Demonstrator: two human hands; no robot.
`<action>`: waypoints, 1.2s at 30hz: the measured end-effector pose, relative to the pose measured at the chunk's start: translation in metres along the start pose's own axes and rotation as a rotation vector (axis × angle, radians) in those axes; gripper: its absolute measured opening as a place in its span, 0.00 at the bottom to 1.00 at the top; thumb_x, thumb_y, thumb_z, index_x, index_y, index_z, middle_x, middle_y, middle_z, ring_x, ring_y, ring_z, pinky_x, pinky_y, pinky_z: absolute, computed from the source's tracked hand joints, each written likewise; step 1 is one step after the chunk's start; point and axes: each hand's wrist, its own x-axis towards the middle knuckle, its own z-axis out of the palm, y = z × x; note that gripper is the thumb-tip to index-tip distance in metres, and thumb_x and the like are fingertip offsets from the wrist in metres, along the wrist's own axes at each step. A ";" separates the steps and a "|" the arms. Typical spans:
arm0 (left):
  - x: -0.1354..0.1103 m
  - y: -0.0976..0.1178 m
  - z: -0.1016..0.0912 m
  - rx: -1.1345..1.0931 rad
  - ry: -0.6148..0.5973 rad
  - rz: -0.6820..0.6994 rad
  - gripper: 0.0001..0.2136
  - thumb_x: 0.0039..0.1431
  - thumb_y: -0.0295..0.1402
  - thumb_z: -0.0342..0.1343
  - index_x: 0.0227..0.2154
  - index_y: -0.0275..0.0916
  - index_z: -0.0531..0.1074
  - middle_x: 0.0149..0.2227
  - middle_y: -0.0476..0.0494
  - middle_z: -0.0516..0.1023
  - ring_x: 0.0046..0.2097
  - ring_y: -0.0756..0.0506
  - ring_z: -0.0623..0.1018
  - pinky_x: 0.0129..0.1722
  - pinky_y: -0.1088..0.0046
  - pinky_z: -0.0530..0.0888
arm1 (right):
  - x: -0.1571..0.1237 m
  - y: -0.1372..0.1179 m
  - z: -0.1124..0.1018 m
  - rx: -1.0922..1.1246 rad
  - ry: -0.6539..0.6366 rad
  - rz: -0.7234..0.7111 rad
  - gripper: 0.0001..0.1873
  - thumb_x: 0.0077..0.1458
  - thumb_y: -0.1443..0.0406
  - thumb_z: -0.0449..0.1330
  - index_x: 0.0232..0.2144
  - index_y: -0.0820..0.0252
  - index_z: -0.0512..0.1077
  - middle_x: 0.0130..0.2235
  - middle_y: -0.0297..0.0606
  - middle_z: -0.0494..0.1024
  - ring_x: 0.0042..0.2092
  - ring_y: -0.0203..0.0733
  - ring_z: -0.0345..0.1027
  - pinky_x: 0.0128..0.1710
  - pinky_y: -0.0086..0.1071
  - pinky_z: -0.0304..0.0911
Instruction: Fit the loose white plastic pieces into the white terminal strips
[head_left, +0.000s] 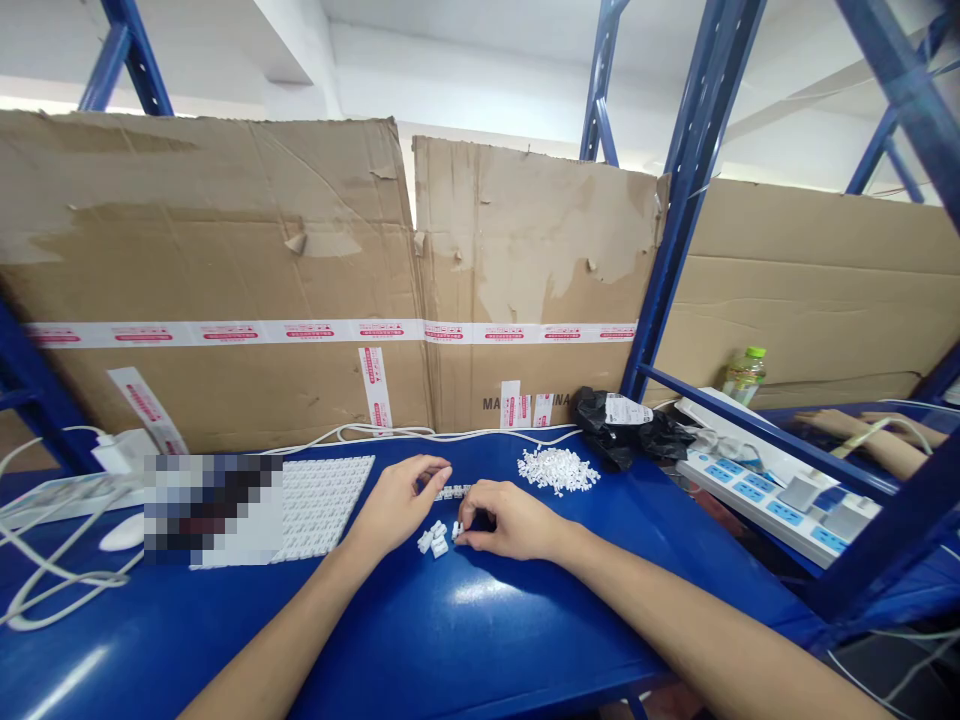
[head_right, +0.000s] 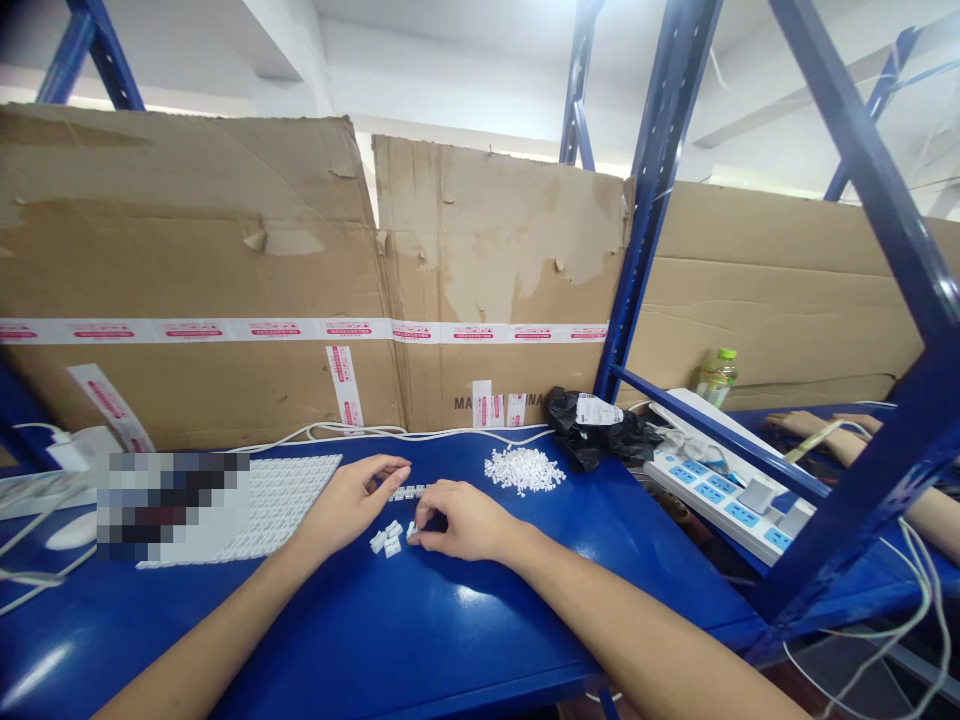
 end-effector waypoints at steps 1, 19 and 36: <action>0.000 0.000 0.000 -0.044 -0.008 -0.017 0.15 0.69 0.46 0.56 0.45 0.42 0.82 0.45 0.43 0.87 0.46 0.39 0.85 0.47 0.64 0.78 | 0.000 0.000 -0.001 0.023 0.020 0.021 0.08 0.57 0.67 0.72 0.37 0.57 0.77 0.37 0.34 0.81 0.36 0.39 0.74 0.39 0.32 0.70; -0.005 0.017 0.014 -0.841 -0.187 -0.340 0.23 0.51 0.43 0.76 0.46 0.37 0.81 0.46 0.36 0.88 0.46 0.40 0.86 0.52 0.62 0.80 | 0.001 0.002 -0.015 0.286 0.303 0.047 0.08 0.63 0.63 0.68 0.44 0.55 0.82 0.46 0.41 0.83 0.43 0.41 0.80 0.46 0.37 0.78; -0.005 0.013 0.009 -0.971 -0.231 -0.447 0.23 0.50 0.38 0.77 0.47 0.35 0.80 0.42 0.37 0.88 0.45 0.40 0.87 0.57 0.59 0.79 | -0.001 -0.004 -0.024 0.117 0.309 0.010 0.08 0.60 0.68 0.66 0.43 0.57 0.80 0.39 0.36 0.84 0.37 0.38 0.79 0.41 0.32 0.75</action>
